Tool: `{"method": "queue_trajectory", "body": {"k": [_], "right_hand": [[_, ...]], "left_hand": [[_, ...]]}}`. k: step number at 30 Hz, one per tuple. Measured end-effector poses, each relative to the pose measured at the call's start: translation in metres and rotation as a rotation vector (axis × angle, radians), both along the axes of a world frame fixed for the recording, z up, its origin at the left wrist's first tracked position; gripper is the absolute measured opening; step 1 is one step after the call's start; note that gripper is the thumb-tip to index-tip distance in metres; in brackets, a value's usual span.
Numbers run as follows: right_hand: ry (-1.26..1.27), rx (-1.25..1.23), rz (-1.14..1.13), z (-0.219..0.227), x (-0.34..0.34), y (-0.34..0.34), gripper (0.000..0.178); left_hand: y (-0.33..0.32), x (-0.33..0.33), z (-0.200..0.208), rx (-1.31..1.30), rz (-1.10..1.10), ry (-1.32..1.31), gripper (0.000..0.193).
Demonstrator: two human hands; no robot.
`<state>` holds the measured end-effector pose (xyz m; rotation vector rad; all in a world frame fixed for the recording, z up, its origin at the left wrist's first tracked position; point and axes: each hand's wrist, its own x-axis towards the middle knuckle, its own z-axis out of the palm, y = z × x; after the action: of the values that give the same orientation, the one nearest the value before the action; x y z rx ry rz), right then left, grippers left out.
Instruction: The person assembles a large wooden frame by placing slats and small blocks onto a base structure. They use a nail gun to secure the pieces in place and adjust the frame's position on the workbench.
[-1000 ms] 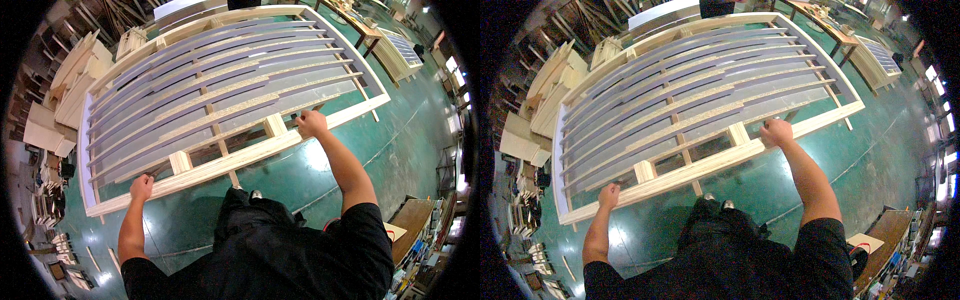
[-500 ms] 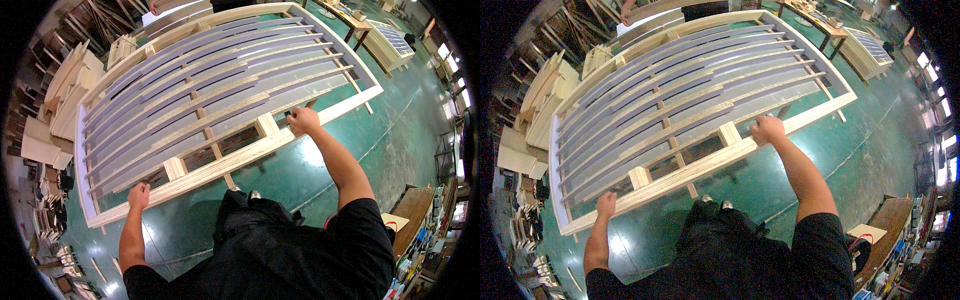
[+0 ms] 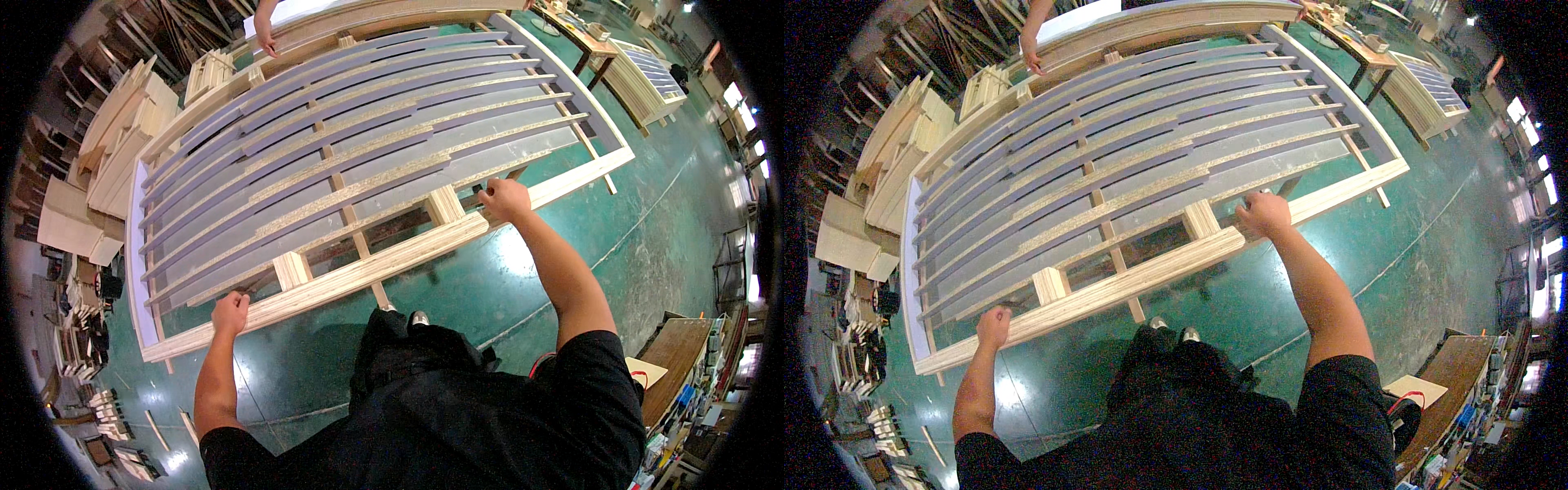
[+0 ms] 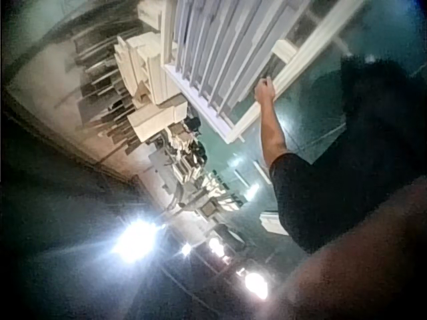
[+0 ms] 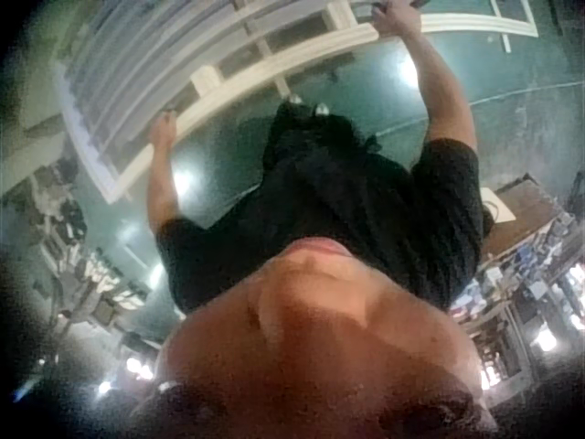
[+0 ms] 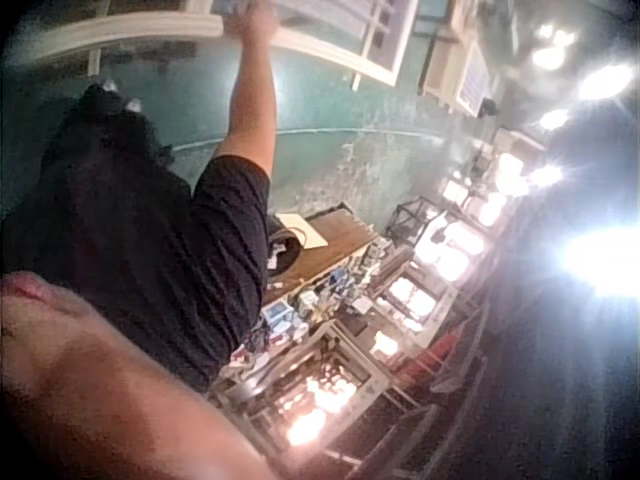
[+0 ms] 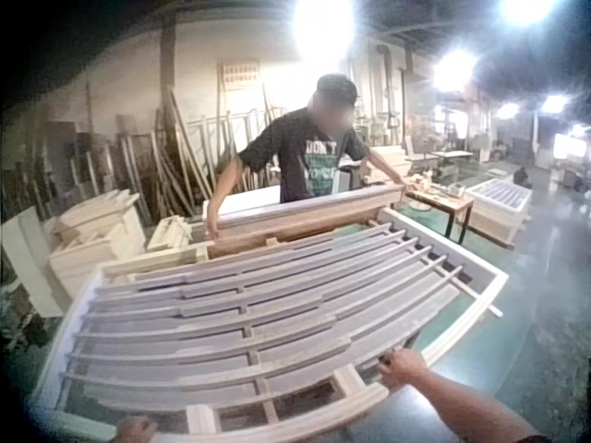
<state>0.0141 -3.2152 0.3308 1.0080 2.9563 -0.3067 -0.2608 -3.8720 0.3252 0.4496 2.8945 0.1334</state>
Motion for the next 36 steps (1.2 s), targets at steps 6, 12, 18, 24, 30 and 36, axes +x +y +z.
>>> {"method": "queue_trajectory", "body": {"k": [6, 12, 18, 24, 30, 36], "right_hand": [[-0.010, -0.029, -0.010, 0.003, 0.001, -0.001, 0.043], [0.002, -0.018, 0.019, 0.005, 0.002, -0.003, 0.044], [0.009, 0.007, 0.029, -0.005, 0.003, 0.004, 0.044], [0.028, 0.012, 0.012, -0.003, 0.001, 0.001, 0.038], [0.018, 0.006, -0.011, 0.003, 0.001, -0.002, 0.037], [0.027, -0.008, -0.021, 0.003, 0.001, -0.003, 0.038]], "left_hand": [[0.006, 0.002, 0.007, -0.013, 0.010, -0.016, 0.040], [0.004, 0.003, 0.006, -0.006, 0.001, -0.012, 0.039], [0.003, 0.002, 0.003, 0.033, -0.022, 0.020, 0.037], [0.000, 0.000, -0.002, 0.028, 0.005, 0.013, 0.037], [-0.001, 0.001, -0.001, 0.054, -0.008, 0.020, 0.037], [0.004, 0.004, 0.004, 0.075, -0.013, 0.039, 0.037]]}}
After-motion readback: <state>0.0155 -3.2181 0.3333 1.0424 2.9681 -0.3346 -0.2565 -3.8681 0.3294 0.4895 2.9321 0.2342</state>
